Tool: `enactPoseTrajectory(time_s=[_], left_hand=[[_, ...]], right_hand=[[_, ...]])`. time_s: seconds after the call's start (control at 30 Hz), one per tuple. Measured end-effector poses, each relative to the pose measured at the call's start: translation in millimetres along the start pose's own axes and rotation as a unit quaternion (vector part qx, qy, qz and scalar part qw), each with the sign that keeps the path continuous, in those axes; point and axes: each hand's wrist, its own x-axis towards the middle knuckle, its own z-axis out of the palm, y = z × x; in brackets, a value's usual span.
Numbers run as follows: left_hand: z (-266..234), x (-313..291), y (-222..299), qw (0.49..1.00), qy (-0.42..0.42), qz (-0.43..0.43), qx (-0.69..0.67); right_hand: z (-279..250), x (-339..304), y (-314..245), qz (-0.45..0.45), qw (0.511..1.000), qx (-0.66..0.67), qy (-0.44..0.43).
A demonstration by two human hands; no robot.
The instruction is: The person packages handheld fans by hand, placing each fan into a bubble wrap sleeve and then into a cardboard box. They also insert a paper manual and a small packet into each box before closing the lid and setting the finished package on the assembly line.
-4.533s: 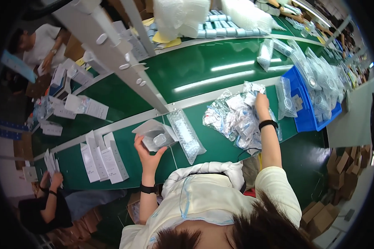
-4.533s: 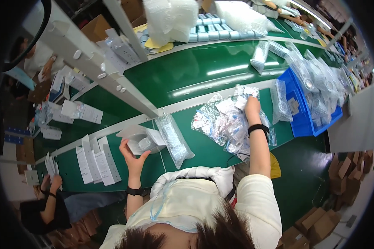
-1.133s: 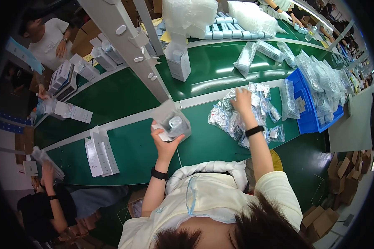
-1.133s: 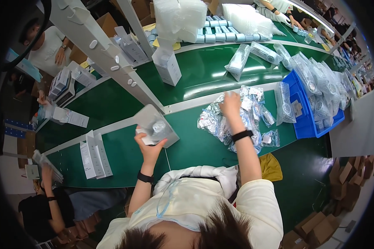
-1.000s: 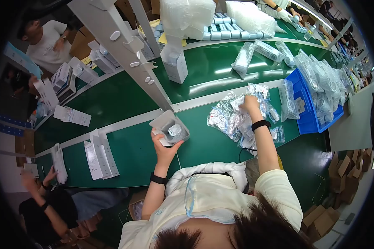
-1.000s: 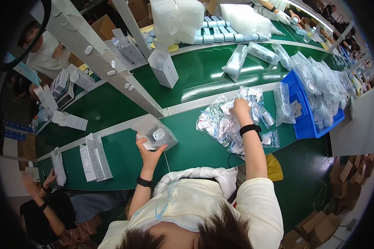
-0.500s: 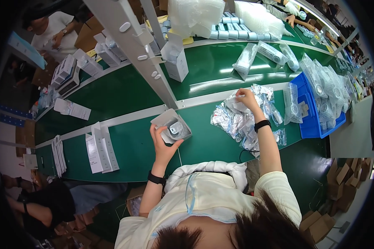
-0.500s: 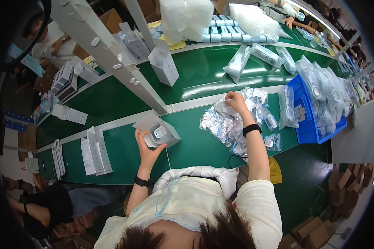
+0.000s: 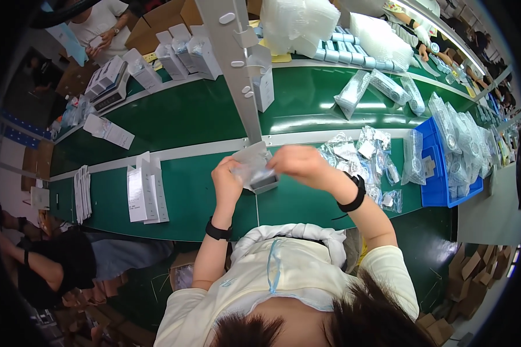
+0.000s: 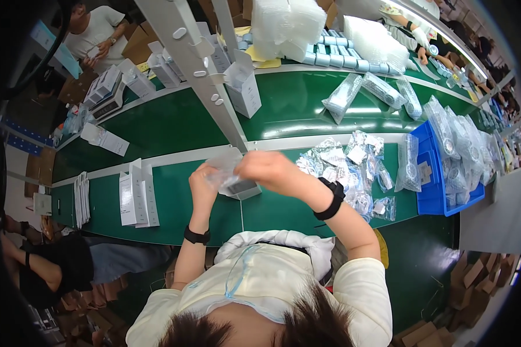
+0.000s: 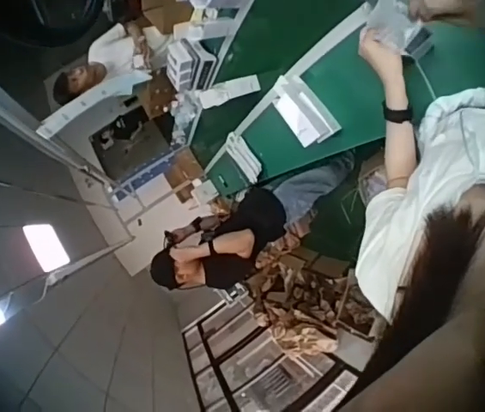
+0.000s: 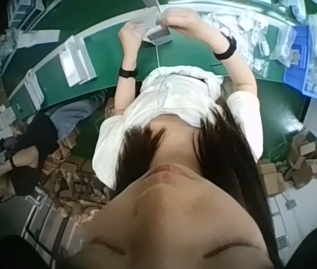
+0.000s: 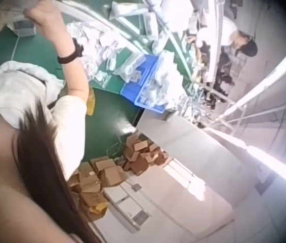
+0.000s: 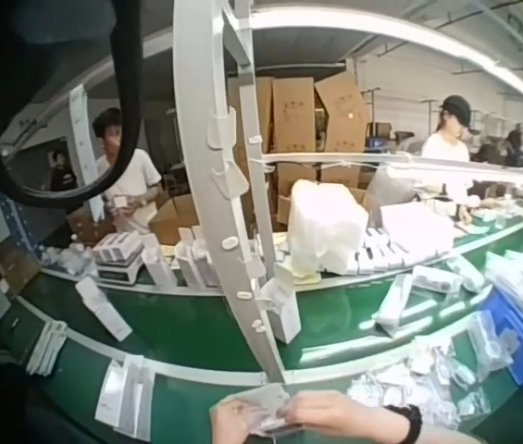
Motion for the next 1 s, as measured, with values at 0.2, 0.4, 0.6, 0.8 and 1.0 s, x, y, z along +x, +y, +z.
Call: enactPoseTrajectory(time_s=[0.2, 0.4, 0.6, 0.8, 1.0], left_hand=[[0.5, 2.4, -7.7, 0.992, -0.041, -0.079, -0.090], [4.3, -4.7, 2.6, 0.998, 0.009, -0.054, -0.019], [11.2, -3.0, 8.1, 0.990, 0.015, -0.068, -0.119], [-74.8, 29.7, -26.8, 0.971, 0.073, 0.069, 0.218], [-205.3, 22.6, -139.4, 0.777, 0.023, -0.280, 0.563]], right_hand=[[44.6, -16.6, 24.1, 0.005, 0.944, -0.136, -0.300], [41.1, -24.3, -2.0, 0.031, 0.918, -0.207, -0.336], [49.1, -72.0, 44.4, 0.161, 0.986, -0.045, -0.012], [27.9, -91.9, 75.6, 0.359, 0.911, 0.182, 0.093], [-30.9, -32.5, 169.3, 0.306, 0.935, -0.002, 0.177]])
